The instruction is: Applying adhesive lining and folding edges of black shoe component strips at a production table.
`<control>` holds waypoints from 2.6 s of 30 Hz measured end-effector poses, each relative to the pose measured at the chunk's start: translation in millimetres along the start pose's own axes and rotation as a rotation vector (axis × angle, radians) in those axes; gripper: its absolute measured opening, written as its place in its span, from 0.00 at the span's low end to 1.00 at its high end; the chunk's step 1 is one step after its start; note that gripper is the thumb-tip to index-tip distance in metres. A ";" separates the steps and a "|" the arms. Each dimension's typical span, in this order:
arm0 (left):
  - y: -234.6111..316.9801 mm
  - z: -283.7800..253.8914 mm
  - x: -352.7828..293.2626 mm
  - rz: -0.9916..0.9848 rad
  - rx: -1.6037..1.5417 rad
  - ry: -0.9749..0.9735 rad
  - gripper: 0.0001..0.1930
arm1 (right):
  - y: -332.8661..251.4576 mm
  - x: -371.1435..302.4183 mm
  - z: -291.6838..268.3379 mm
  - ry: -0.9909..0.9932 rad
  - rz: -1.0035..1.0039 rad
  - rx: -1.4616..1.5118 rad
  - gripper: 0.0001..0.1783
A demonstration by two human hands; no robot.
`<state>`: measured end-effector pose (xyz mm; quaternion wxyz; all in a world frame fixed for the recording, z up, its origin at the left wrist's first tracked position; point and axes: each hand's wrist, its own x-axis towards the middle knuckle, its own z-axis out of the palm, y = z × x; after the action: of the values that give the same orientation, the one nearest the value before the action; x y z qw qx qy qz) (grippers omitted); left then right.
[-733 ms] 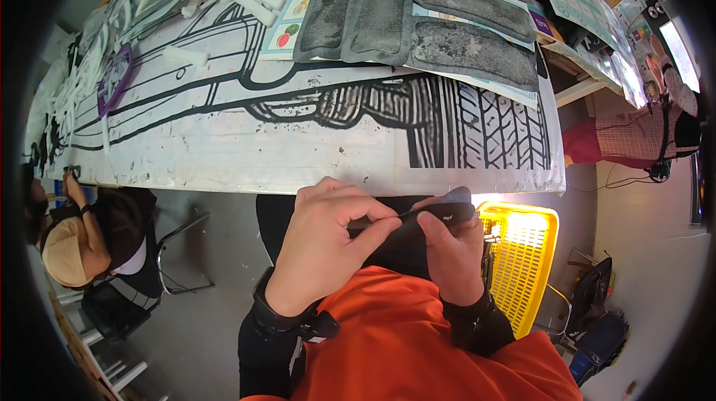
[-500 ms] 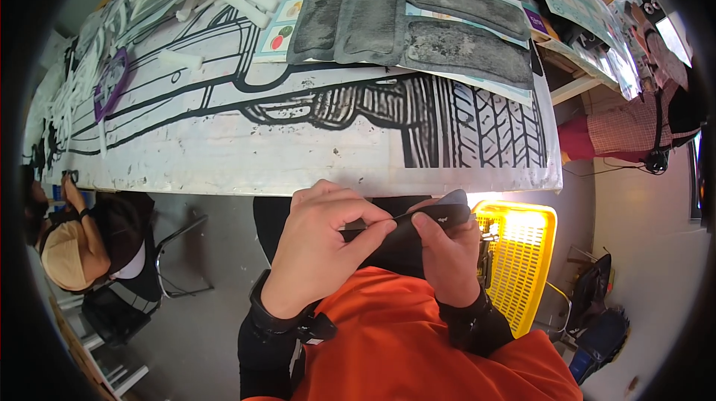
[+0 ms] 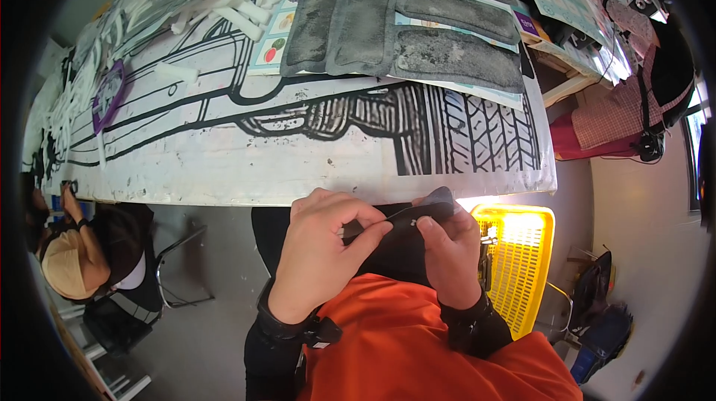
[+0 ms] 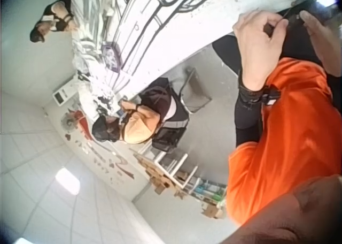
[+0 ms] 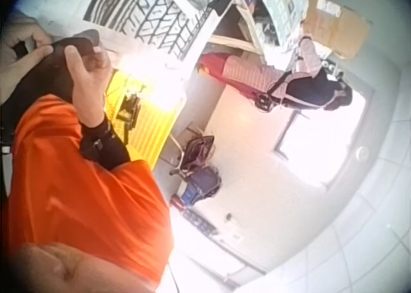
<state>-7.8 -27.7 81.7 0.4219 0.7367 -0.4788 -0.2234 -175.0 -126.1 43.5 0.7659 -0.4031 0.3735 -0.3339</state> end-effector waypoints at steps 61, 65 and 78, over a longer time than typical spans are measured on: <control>-0.5 33.3 8.5 -0.131 -0.384 0.062 0.05 | 2.0 2.3 -2.5 -0.016 -0.093 -0.082 0.08; 7.4 22.1 7.8 -0.245 -0.388 0.011 0.08 | -9.3 6.0 -1.8 -0.062 -0.030 -0.212 0.06; 1.0 12.2 20.5 -0.267 -0.445 -0.099 0.05 | -2.1 11.3 -8.2 -0.127 -0.123 -0.455 0.11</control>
<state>-8.1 -51.2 77.4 0.5166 0.6705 -0.3365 -0.4127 -176.7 -139.3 38.7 0.6554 -0.6076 0.3647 -0.2611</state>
